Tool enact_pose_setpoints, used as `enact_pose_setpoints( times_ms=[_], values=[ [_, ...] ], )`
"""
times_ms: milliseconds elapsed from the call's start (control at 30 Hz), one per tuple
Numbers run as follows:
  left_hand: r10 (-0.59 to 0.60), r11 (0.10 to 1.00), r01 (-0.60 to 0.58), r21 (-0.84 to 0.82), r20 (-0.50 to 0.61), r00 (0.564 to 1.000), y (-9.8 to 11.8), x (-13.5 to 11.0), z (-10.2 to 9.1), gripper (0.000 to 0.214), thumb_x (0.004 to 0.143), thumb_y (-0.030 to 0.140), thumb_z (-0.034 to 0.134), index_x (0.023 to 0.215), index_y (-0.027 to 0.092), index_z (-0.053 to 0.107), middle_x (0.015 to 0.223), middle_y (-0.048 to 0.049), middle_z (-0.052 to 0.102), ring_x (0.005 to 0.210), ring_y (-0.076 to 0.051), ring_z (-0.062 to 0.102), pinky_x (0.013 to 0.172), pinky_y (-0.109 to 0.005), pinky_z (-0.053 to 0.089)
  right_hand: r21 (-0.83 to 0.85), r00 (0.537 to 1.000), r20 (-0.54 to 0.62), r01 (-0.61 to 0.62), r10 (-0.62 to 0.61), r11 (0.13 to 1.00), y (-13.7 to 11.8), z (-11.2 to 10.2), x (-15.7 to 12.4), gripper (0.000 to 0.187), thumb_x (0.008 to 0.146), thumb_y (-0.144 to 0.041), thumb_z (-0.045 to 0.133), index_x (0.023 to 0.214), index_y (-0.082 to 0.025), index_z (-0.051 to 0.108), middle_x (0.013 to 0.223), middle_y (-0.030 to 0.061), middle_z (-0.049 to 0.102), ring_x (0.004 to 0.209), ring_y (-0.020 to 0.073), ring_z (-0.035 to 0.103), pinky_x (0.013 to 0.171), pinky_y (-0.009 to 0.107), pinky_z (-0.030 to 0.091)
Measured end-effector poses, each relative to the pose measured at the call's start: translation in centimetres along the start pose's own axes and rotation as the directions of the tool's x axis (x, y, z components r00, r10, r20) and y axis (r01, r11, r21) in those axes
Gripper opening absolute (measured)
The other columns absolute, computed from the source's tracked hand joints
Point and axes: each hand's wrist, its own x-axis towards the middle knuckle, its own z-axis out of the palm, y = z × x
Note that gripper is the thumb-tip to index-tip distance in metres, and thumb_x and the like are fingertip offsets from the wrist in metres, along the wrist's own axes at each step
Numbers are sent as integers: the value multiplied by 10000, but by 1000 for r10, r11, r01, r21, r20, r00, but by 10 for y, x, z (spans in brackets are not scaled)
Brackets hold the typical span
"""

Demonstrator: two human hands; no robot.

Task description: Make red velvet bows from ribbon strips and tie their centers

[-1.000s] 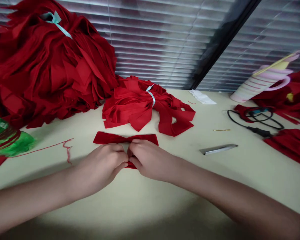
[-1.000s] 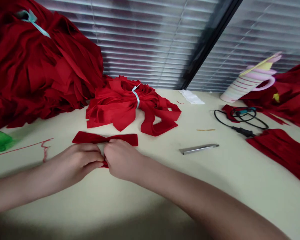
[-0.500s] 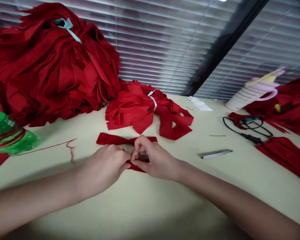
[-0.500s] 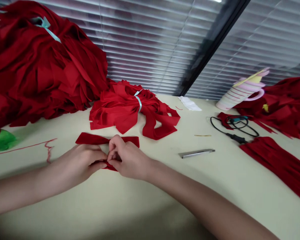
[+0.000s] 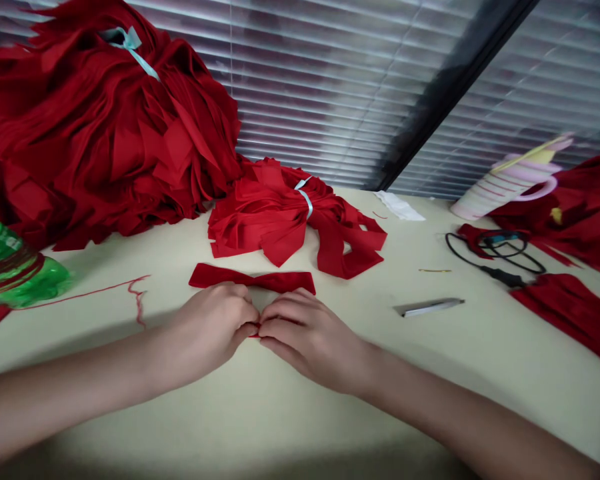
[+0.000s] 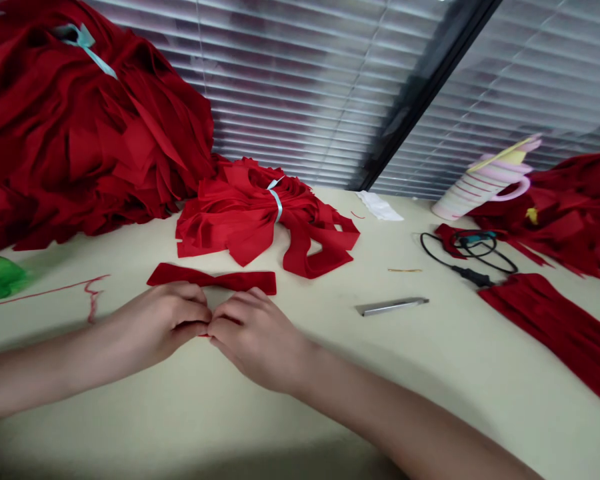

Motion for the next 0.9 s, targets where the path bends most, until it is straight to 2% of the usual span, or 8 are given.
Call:
enact_pose_setpoints(
  times_ms=[167,267,367,533,667,800,900],
  values=[
    [47,999,-47,-22,22,999,-7,3,-4,148,786,86,616,696,176,693,678,8,637,626,-117,583,570,-216,410,-259,995,-7,97,-102,961,-9,0,-2,217,867,-76,446,802,-147,641,844,58,626,844,184,510,746,330,389],
    [72,997,-71,-28,18,997,-9,3,-5,131,766,90,647,672,172,686,642,17,625,609,-106,574,550,-200,394,-342,993,-28,96,-113,935,-17,2,-1,246,843,-36,416,776,-122,636,860,88,603,819,200,486,721,346,385],
    [86,996,-86,-20,8,996,-9,3,-5,136,771,101,647,656,164,682,613,13,606,589,-107,560,536,-201,385,-387,995,-68,44,-77,921,-22,7,-1,236,835,-31,410,778,-110,625,862,104,581,796,208,483,699,358,377],
    [95,995,-95,-17,0,995,-11,1,-5,124,793,123,626,712,182,701,668,3,615,608,-113,563,551,-202,407,-415,999,-43,5,-25,910,-19,18,-5,187,809,-20,450,787,-113,611,781,83,567,774,212,510,725,389,359],
    [124,992,-123,-17,41,991,-12,0,-8,127,815,175,621,712,177,696,684,-2,603,616,-115,559,571,-213,417,-353,998,-57,-6,-16,936,-14,22,-6,182,815,-30,449,765,-125,597,775,77,576,762,198,515,717,369,352],
    [174,982,-182,60,115,978,-8,-4,-11,245,904,185,473,773,171,680,767,-30,598,705,-148,570,627,-263,424,-278,996,-86,-13,-12,960,-9,23,-6,180,826,-44,455,766,-148,589,786,69,595,764,182,528,734,354,339],
    [180,974,-193,118,111,977,-4,-7,-9,187,878,167,486,838,177,668,825,-36,594,743,-167,570,631,-286,420,-257,995,-96,-13,-13,966,-7,23,-6,176,828,-48,459,763,-150,587,779,65,601,758,174,530,742,349,331]
  ],
)
